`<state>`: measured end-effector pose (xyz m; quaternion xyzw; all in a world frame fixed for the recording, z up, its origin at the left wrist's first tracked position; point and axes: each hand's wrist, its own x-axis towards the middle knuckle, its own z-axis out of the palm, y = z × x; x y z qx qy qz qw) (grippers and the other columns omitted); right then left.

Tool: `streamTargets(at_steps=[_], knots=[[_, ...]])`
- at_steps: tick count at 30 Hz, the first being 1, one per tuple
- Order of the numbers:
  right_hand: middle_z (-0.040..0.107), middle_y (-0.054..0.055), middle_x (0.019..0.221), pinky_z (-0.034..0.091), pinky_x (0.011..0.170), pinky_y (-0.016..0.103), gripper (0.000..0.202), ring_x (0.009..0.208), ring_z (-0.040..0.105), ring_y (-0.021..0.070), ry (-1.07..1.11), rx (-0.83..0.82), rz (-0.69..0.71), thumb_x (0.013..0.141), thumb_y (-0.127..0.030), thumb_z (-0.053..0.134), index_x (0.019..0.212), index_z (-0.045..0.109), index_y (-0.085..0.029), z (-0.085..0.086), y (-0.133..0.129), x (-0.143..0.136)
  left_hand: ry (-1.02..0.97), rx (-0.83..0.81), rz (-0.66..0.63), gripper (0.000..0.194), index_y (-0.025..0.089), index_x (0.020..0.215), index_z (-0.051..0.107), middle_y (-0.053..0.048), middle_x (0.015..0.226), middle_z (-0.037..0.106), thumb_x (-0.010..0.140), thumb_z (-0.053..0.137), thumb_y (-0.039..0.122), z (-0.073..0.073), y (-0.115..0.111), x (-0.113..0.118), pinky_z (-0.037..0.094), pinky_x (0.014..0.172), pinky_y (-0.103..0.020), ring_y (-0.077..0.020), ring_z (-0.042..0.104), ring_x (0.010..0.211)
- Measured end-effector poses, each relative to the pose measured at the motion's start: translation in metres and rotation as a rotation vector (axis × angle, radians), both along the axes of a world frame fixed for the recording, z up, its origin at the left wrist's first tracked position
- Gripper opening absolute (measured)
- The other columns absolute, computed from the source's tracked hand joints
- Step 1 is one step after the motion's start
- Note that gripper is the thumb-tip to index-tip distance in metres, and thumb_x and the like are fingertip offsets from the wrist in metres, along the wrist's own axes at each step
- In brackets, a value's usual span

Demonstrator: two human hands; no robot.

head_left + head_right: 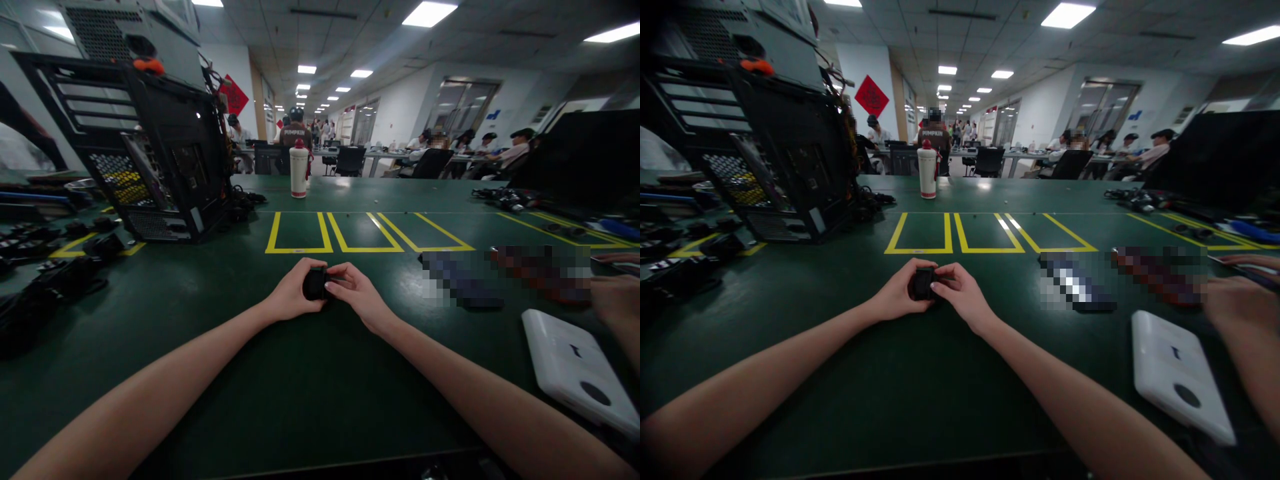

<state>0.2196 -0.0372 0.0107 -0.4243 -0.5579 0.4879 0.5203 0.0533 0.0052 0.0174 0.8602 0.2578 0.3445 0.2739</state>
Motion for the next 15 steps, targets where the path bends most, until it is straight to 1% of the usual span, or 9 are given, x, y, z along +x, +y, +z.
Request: streamTargets(at_steps=[4, 7, 9, 11, 15], knots=[[0.056, 0.004, 0.106, 0.039, 0.094, 0.037, 0.032, 0.102, 0.053, 0.0164, 0.005, -0.024, 0.016, 0.068, -0.021, 0.063, 0.097, 0.052, -0.021, -0.0008, 0.0007, 0.0013, -0.004, 0.003, -0.011, 0.057, 0.020, 0.113, 0.041, -0.008, 0.110, 0.049, 0.060, 0.064, 0.018, 0.0006, -0.0003, -0.0003, 0.042, 0.086, -0.038, -0.0228, 0.050, 0.101], [0.056, 0.004, 0.105, 0.038, 0.095, 0.037, 0.031, 0.104, 0.052, 0.0168, -0.010, -0.027, 0.033, 0.068, -0.019, 0.063, 0.097, 0.052, -0.021, -0.0014, -0.0003, 0.0016, 0.001, 0.009, -0.009, 0.058, 0.020, 0.113, 0.041, -0.007, 0.111, 0.049, 0.061, 0.064, 0.018, -0.0011, 0.0009, -0.0002, 0.042, 0.087, -0.038, -0.0228, 0.049, 0.101], [0.056, 0.003, 0.104, 0.040, 0.092, 0.037, 0.031, 0.101, 0.054, 0.0168, -0.015, -0.013, 0.033, 0.066, -0.018, 0.064, 0.095, 0.052, -0.021, -0.0011, -0.0015, 0.0010, -0.004, 0.016, -0.004, 0.059, 0.020, 0.113, 0.040, -0.007, 0.111, 0.048, 0.060, 0.064, 0.017, -0.0027, 0.0020, 0.0001, 0.041, 0.087, -0.038, -0.0228, 0.049, 0.101], [0.056, 0.002, 0.102, 0.041, 0.089, 0.037, 0.029, 0.096, 0.056, 0.0162, -0.019, -0.001, 0.020, 0.066, -0.020, 0.064, 0.093, 0.052, -0.021, -0.0003, -0.0026, 0.0000, -0.004, 0.021, -0.002, 0.059, 0.020, 0.113, 0.040, -0.007, 0.111, 0.048, 0.059, 0.064, 0.016, -0.0040, 0.0029, 0.0003, 0.041, 0.087, -0.038, -0.0228, 0.049, 0.101], [0.057, 0.001, 0.095, 0.043, 0.087, 0.036, 0.018, 0.092, 0.056, 0.0147, -0.031, 0.008, -0.021, 0.072, -0.026, 0.060, 0.088, 0.053, -0.021, 0.0012, -0.0025, -0.0012, 0.002, 0.020, 0.000, 0.060, 0.021, 0.113, 0.040, -0.007, 0.110, 0.048, 0.059, 0.065, 0.018, -0.0040, 0.0031, 0.0001, 0.042, 0.086, -0.038, -0.0228, 0.049, 0.100]])
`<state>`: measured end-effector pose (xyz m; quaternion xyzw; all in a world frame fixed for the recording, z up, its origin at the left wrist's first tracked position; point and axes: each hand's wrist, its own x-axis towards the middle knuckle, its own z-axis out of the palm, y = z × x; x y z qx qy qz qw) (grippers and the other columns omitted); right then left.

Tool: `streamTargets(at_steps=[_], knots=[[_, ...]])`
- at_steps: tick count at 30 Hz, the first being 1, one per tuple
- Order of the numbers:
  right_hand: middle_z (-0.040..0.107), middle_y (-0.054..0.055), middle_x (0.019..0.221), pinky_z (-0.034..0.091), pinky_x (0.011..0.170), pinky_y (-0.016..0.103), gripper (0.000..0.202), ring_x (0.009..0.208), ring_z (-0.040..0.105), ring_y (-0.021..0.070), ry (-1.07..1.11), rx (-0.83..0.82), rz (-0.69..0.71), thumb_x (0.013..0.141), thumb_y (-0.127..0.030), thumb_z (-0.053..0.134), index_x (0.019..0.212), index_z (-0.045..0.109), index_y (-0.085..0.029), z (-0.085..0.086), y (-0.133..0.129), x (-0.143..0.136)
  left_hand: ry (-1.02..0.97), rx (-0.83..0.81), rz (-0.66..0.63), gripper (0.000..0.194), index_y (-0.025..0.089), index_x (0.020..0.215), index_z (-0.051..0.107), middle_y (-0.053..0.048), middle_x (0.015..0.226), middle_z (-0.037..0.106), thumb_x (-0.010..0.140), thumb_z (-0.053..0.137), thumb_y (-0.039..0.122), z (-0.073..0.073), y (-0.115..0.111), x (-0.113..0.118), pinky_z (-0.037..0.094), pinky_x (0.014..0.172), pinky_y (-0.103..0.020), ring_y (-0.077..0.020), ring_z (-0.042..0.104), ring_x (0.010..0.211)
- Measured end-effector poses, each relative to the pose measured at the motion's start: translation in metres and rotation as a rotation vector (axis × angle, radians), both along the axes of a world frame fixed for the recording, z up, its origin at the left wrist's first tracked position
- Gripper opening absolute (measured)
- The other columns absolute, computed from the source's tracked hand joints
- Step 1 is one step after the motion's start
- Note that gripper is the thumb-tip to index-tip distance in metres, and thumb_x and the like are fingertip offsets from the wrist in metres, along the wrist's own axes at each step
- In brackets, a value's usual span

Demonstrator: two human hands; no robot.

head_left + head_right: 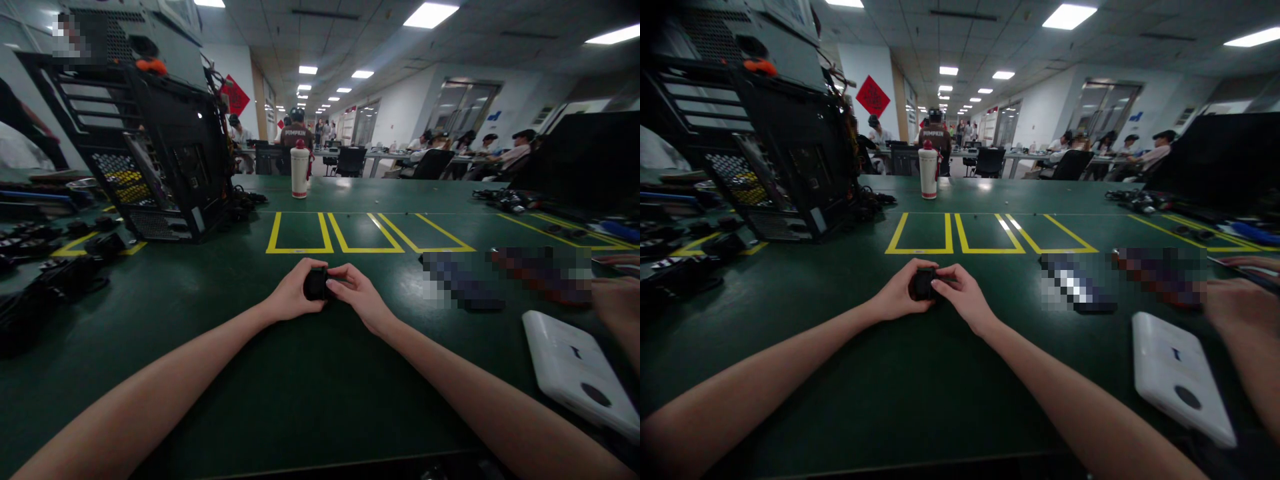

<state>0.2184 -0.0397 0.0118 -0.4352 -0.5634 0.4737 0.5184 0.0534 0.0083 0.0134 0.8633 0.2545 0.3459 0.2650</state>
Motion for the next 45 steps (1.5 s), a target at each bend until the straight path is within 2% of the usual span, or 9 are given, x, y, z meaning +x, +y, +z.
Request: streamTargets(at_steps=[8, 13, 20, 25, 28, 39, 45], knots=[[0.058, 0.005, 0.104, 0.040, 0.092, 0.038, 0.029, 0.099, 0.055, 0.0169, -0.037, -0.039, 0.003, 0.071, -0.024, 0.060, 0.099, 0.055, -0.020, -0.0037, 0.0060, 0.0038, 0.004, -0.006, -0.016, 0.058, 0.020, 0.113, 0.041, -0.007, 0.110, 0.049, 0.061, 0.065, 0.018, 0.0047, -0.0024, -0.0008, 0.041, 0.086, -0.039, -0.0228, 0.049, 0.100], [0.058, 0.002, 0.102, 0.043, 0.089, 0.037, 0.029, 0.099, 0.055, 0.0172, -0.016, -0.004, 0.046, 0.067, -0.018, 0.063, 0.094, 0.052, -0.022, -0.0017, 0.0002, 0.0026, 0.006, -0.003, -0.004, 0.059, 0.020, 0.113, 0.040, -0.007, 0.110, 0.048, 0.060, 0.065, 0.018, 0.0016, -0.0007, -0.0004, 0.042, 0.085, -0.037, -0.0220, 0.049, 0.100], [0.057, 0.000, 0.093, 0.044, 0.086, 0.035, 0.012, 0.093, 0.057, 0.0150, -0.010, 0.041, 0.018, 0.072, -0.023, 0.058, 0.083, 0.053, -0.021, -0.0004, -0.0010, 0.0003, -0.001, 0.007, -0.007, 0.060, 0.020, 0.113, 0.040, -0.007, 0.111, 0.048, 0.059, 0.065, 0.018, -0.0001, 0.0005, -0.0002, 0.041, 0.087, -0.037, -0.0220, 0.049, 0.102], [0.058, 0.002, 0.099, 0.042, 0.090, 0.037, 0.026, 0.097, 0.056, 0.0160, -0.009, 0.022, -0.028, 0.068, -0.021, 0.063, 0.092, 0.052, -0.021, -0.0014, 0.0039, 0.0009, 0.002, -0.001, -0.008, 0.059, 0.019, 0.114, 0.039, -0.008, 0.111, 0.048, 0.060, 0.064, 0.018, 0.0012, -0.0010, 0.0000, 0.042, 0.087, -0.037, -0.0220, 0.049, 0.102], [0.057, 0.005, 0.105, 0.040, 0.093, 0.038, 0.030, 0.101, 0.055, 0.0171, -0.014, -0.018, -0.010, 0.068, -0.021, 0.063, 0.096, 0.053, -0.020, -0.0016, 0.0046, 0.0014, -0.005, -0.002, -0.007, 0.058, 0.020, 0.113, 0.040, -0.007, 0.110, 0.049, 0.060, 0.064, 0.017, 0.0010, -0.0012, 0.0000, 0.042, 0.086, -0.037, -0.0222, 0.050, 0.101], [0.059, 0.001, 0.094, 0.044, 0.087, 0.035, 0.018, 0.091, 0.058, 0.0145, -0.041, 0.031, 0.014, 0.072, -0.024, 0.059, 0.088, 0.052, -0.020, -0.0018, 0.0014, 0.0025, 0.007, -0.010, 0.000, 0.058, 0.021, 0.113, 0.041, -0.007, 0.109, 0.048, 0.060, 0.065, 0.018, 0.0033, -0.0026, -0.0003, 0.043, 0.084, -0.038, -0.0226, 0.050, 0.099], [0.057, 0.004, 0.107, 0.040, 0.095, 0.038, 0.034, 0.104, 0.053, 0.0171, -0.024, -0.011, -0.003, 0.068, -0.019, 0.063, 0.099, 0.051, -0.020, -0.0011, 0.0038, 0.0023, -0.005, -0.027, -0.002, 0.059, 0.021, 0.113, 0.040, -0.007, 0.110, 0.048, 0.059, 0.065, 0.016, 0.0032, -0.0027, 0.0002, 0.042, 0.085, -0.039, -0.0233, 0.049, 0.100]])
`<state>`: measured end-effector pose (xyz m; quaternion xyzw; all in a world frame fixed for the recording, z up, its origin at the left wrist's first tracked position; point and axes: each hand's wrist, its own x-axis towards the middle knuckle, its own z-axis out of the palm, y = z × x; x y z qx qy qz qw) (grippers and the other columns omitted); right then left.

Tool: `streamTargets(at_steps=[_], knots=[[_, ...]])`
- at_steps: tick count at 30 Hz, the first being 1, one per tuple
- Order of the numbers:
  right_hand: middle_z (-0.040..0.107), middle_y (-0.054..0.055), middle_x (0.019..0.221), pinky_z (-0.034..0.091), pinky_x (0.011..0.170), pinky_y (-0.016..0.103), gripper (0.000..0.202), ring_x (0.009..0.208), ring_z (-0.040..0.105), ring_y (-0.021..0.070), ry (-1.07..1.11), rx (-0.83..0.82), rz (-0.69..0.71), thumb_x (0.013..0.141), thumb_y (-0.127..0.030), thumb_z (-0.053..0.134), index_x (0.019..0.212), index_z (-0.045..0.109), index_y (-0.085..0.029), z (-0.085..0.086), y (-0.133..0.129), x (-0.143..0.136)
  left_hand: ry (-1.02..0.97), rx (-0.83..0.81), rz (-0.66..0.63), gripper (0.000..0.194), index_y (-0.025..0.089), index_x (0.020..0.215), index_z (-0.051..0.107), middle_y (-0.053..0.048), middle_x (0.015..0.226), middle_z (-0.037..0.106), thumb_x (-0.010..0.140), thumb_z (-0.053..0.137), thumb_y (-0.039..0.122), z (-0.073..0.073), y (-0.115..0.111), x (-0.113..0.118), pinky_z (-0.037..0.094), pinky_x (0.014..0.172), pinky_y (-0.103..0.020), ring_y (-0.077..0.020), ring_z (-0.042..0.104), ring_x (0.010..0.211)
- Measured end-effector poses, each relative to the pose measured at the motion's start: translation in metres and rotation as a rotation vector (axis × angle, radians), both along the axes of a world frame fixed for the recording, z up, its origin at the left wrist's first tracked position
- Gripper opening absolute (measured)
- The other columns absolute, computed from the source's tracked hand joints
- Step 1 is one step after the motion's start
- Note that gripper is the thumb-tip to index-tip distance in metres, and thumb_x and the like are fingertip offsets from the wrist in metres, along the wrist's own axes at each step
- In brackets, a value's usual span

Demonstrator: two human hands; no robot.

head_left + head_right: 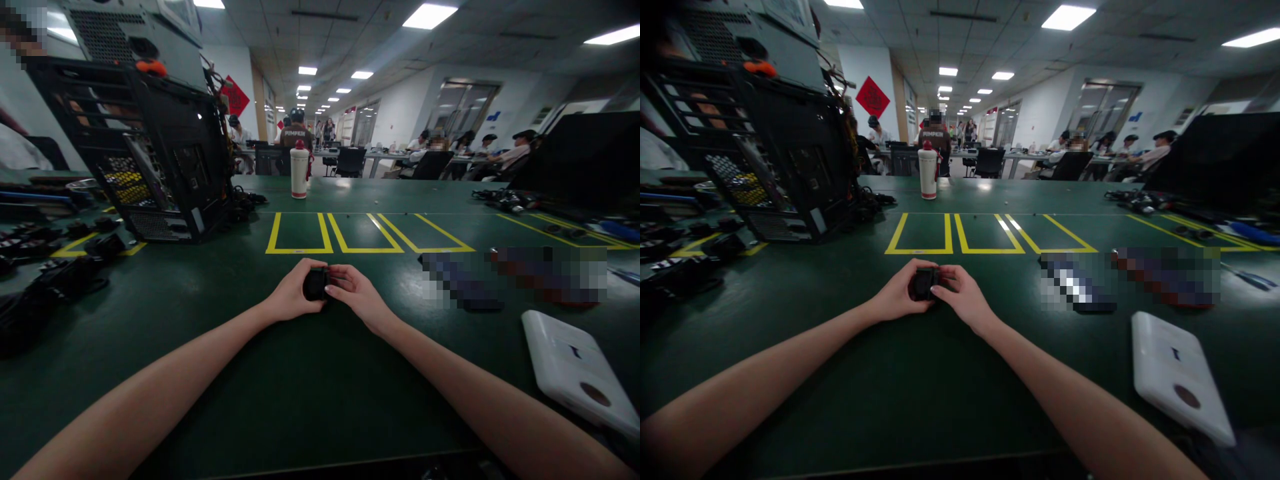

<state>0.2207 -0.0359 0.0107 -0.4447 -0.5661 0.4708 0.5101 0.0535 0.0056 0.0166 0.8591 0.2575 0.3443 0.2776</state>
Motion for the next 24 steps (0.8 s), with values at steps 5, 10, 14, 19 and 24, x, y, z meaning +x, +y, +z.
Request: streamTargets(at_steps=[5, 10, 14, 19, 24], knots=[[0.057, 0.005, 0.106, 0.041, 0.094, 0.039, 0.033, 0.102, 0.055, 0.0173, -0.011, -0.023, 0.035, 0.068, -0.019, 0.062, 0.099, 0.051, -0.020, -0.0001, -0.0024, 0.0005, -0.004, -0.009, -0.005, 0.057, 0.022, 0.112, 0.041, -0.007, 0.110, 0.049, 0.060, 0.064, 0.017, -0.0004, 0.0001, 0.0001, 0.042, 0.086, -0.040, -0.0232, 0.050, 0.101], [0.056, 0.001, 0.100, 0.045, 0.086, 0.034, 0.025, 0.094, 0.058, 0.0151, 0.004, 0.023, 0.052, 0.069, -0.020, 0.062, 0.091, 0.051, -0.021, 0.0002, -0.0046, -0.0008, -0.006, 0.012, 0.006, 0.060, 0.020, 0.113, 0.040, -0.007, 0.110, 0.048, 0.059, 0.064, 0.016, -0.0034, 0.0018, 0.0008, 0.042, 0.086, -0.038, -0.0225, 0.050, 0.101], [0.058, 0.000, 0.090, 0.044, 0.086, 0.034, 0.015, 0.090, 0.058, 0.0139, 0.004, 0.064, 0.021, 0.072, -0.024, 0.059, 0.085, 0.052, -0.020, -0.0013, -0.0021, -0.0009, -0.006, 0.020, 0.005, 0.060, 0.020, 0.113, 0.041, -0.007, 0.110, 0.049, 0.058, 0.064, 0.016, -0.0030, 0.0019, 0.0005, 0.041, 0.087, -0.038, -0.0227, 0.049, 0.101], [0.058, 0.003, 0.100, 0.042, 0.091, 0.036, 0.027, 0.097, 0.056, 0.0159, -0.002, 0.015, -0.016, 0.068, -0.022, 0.063, 0.093, 0.053, -0.020, -0.0017, 0.0007, 0.0008, 0.007, 0.006, -0.007, 0.058, 0.021, 0.113, 0.040, -0.007, 0.110, 0.049, 0.060, 0.064, 0.017, 0.0003, 0.0000, -0.0005, 0.041, 0.087, -0.038, -0.0227, 0.049, 0.101], [0.058, 0.006, 0.107, 0.040, 0.094, 0.038, 0.030, 0.101, 0.055, 0.0167, -0.012, -0.024, 0.018, 0.071, -0.023, 0.061, 0.099, 0.053, -0.019, -0.0016, 0.0005, 0.0016, 0.005, 0.003, -0.012, 0.058, 0.021, 0.112, 0.041, -0.007, 0.110, 0.049, 0.060, 0.065, 0.017, 0.0020, -0.0011, -0.0009, 0.042, 0.084, -0.038, -0.0226, 0.050, 0.100]])
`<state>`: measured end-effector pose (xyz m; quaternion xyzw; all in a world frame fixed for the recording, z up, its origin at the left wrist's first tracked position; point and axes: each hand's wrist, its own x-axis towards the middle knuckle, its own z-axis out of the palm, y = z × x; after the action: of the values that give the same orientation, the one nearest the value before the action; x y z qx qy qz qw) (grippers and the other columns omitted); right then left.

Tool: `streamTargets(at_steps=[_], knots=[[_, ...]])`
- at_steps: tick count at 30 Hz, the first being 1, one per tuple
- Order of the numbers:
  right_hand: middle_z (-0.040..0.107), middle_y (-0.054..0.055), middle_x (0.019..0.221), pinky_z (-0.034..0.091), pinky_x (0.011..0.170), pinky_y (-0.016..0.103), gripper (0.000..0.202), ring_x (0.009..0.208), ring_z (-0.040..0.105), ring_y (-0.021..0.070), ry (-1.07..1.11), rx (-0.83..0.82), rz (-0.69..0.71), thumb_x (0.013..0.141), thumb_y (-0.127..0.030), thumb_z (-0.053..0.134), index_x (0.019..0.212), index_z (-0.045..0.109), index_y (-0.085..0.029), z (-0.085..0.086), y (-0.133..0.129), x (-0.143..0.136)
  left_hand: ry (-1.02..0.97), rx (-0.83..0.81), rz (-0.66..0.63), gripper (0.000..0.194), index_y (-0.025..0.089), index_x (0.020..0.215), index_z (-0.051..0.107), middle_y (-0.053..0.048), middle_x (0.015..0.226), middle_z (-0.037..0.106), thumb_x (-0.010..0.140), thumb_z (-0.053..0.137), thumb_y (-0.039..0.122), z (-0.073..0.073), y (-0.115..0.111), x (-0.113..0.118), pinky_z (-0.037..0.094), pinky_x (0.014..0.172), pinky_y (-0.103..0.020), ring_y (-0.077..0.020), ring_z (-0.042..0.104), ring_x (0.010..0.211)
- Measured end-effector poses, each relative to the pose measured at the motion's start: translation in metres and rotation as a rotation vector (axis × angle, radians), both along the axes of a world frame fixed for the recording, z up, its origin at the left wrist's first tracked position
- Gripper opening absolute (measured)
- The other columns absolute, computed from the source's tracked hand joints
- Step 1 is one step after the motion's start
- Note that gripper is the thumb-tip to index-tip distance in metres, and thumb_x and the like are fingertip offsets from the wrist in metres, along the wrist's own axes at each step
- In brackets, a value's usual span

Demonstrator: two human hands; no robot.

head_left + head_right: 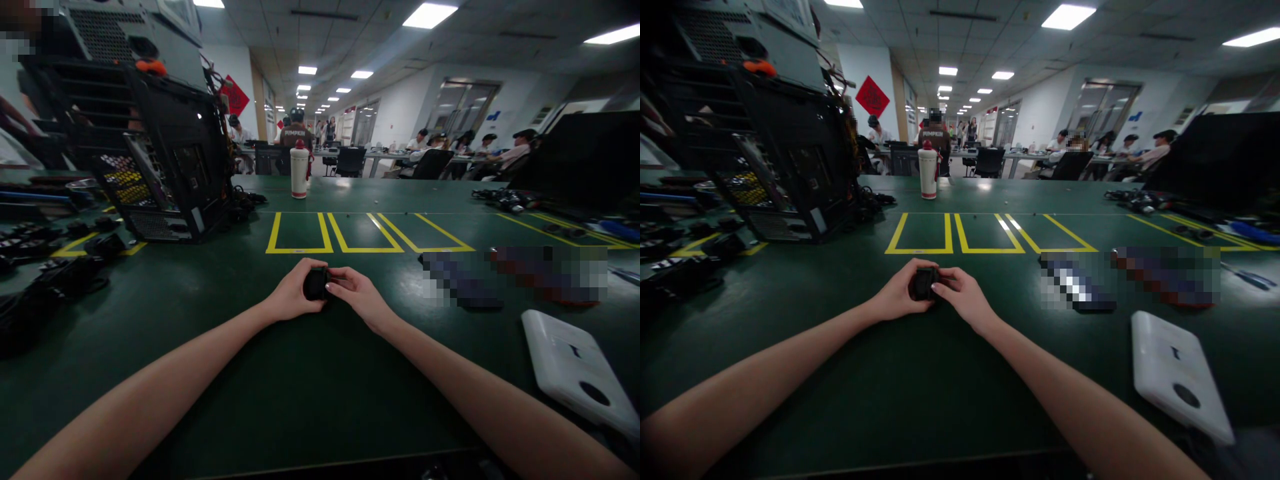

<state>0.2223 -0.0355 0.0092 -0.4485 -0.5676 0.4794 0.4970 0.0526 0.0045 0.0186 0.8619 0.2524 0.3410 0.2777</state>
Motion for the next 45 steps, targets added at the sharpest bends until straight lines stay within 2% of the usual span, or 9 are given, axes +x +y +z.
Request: streamTargets(at_steps=[8, 12, 19, 27, 32, 37, 40, 45], knots=[[0.058, 0.001, 0.095, 0.046, 0.083, 0.034, 0.019, 0.090, 0.058, 0.0141, -0.022, 0.084, -0.004, 0.073, -0.028, 0.058, 0.090, 0.052, -0.021, -0.0002, -0.0034, -0.0017, -0.004, 0.006, 0.013, 0.059, 0.022, 0.113, 0.041, -0.006, 0.110, 0.049, 0.059, 0.065, 0.018, -0.0030, 0.0021, 0.0005, 0.042, 0.084, -0.038, -0.0224, 0.050, 0.099], [0.059, 0.000, 0.092, 0.045, 0.086, 0.034, 0.016, 0.092, 0.058, 0.0142, -0.017, 0.103, -0.010, 0.073, -0.025, 0.058, 0.087, 0.053, -0.021, -0.0007, -0.0012, -0.0014, -0.003, 0.007, 0.016, 0.059, 0.021, 0.113, 0.041, -0.007, 0.110, 0.049, 0.059, 0.065, 0.018, -0.0039, 0.0023, 0.0007, 0.042, 0.085, -0.039, -0.0232, 0.049, 0.100], [0.058, 0.005, 0.106, 0.039, 0.095, 0.038, 0.031, 0.102, 0.055, 0.0167, -0.024, 0.037, -0.027, 0.070, -0.024, 0.061, 0.100, 0.054, -0.020, -0.0028, 0.0031, 0.0013, -0.021, -0.016, 0.011, 0.058, 0.021, 0.112, 0.042, -0.007, 0.109, 0.050, 0.059, 0.064, 0.016, -0.0014, 0.0002, 0.0010, 0.041, 0.086, -0.039, -0.0236, 0.050, 0.101], [0.058, 0.001, 0.099, 0.046, 0.085, 0.036, 0.025, 0.094, 0.058, 0.0162, 0.003, 0.062, 0.033, 0.069, -0.021, 0.062, 0.090, 0.051, -0.022, 0.0021, -0.0046, -0.0018, -0.001, -0.005, 0.018, 0.059, 0.021, 0.113, 0.041, -0.007, 0.110, 0.049, 0.059, 0.065, 0.016, -0.0016, 0.0009, 0.0007, 0.042, 0.086, -0.039, -0.0233, 0.050, 0.101], [0.058, 0.000, 0.092, 0.044, 0.087, 0.036, 0.014, 0.093, 0.058, 0.0152, -0.003, 0.103, -0.008, 0.072, -0.024, 0.060, 0.083, 0.052, -0.021, 0.0009, -0.0032, -0.0019, -0.010, -0.001, 0.007, 0.059, 0.021, 0.113, 0.041, -0.007, 0.111, 0.049, 0.059, 0.065, 0.017, -0.0012, 0.0011, 0.0002, 0.042, 0.086, -0.039, -0.0232, 0.049, 0.101], [0.058, 0.004, 0.103, 0.041, 0.093, 0.037, 0.031, 0.101, 0.055, 0.0167, -0.014, 0.035, -0.045, 0.068, -0.020, 0.063, 0.097, 0.051, -0.021, 0.0008, 0.0006, -0.0009, -0.019, -0.008, 0.001, 0.059, 0.020, 0.113, 0.041, -0.008, 0.110, 0.049, 0.060, 0.065, 0.018, -0.0022, 0.0016, 0.0006, 0.041, 0.087, -0.040, -0.0237, 0.049, 0.102], [0.055, 0.006, 0.113, 0.037, 0.097, 0.038, 0.037, 0.106, 0.052, 0.0170, -0.010, 0.023, -0.004, 0.070, -0.021, 0.061, 0.106, 0.050, -0.021, 0.0004, 0.0013, -0.0004, -0.028, -0.016, -0.003, 0.058, 0.020, 0.113, 0.041, -0.008, 0.110, 0.049, 0.060, 0.065, 0.017, -0.0033, 0.0020, 0.0007, 0.041, 0.087, -0.040, -0.0235, 0.050, 0.102], [0.058, 0.005, 0.105, 0.041, 0.093, 0.039, 0.032, 0.099, 0.056, 0.0171, 0.003, 0.013, 0.027, 0.069, -0.020, 0.062, 0.099, 0.052, -0.020, -0.0008, -0.0011, -0.0003, -0.026, -0.026, 0.014, 0.059, 0.021, 0.113, 0.041, -0.007, 0.110, 0.049, 0.059, 0.065, 0.017, -0.0055, 0.0028, 0.0011, 0.042, 0.086, -0.040, -0.0240, 0.050, 0.101]])
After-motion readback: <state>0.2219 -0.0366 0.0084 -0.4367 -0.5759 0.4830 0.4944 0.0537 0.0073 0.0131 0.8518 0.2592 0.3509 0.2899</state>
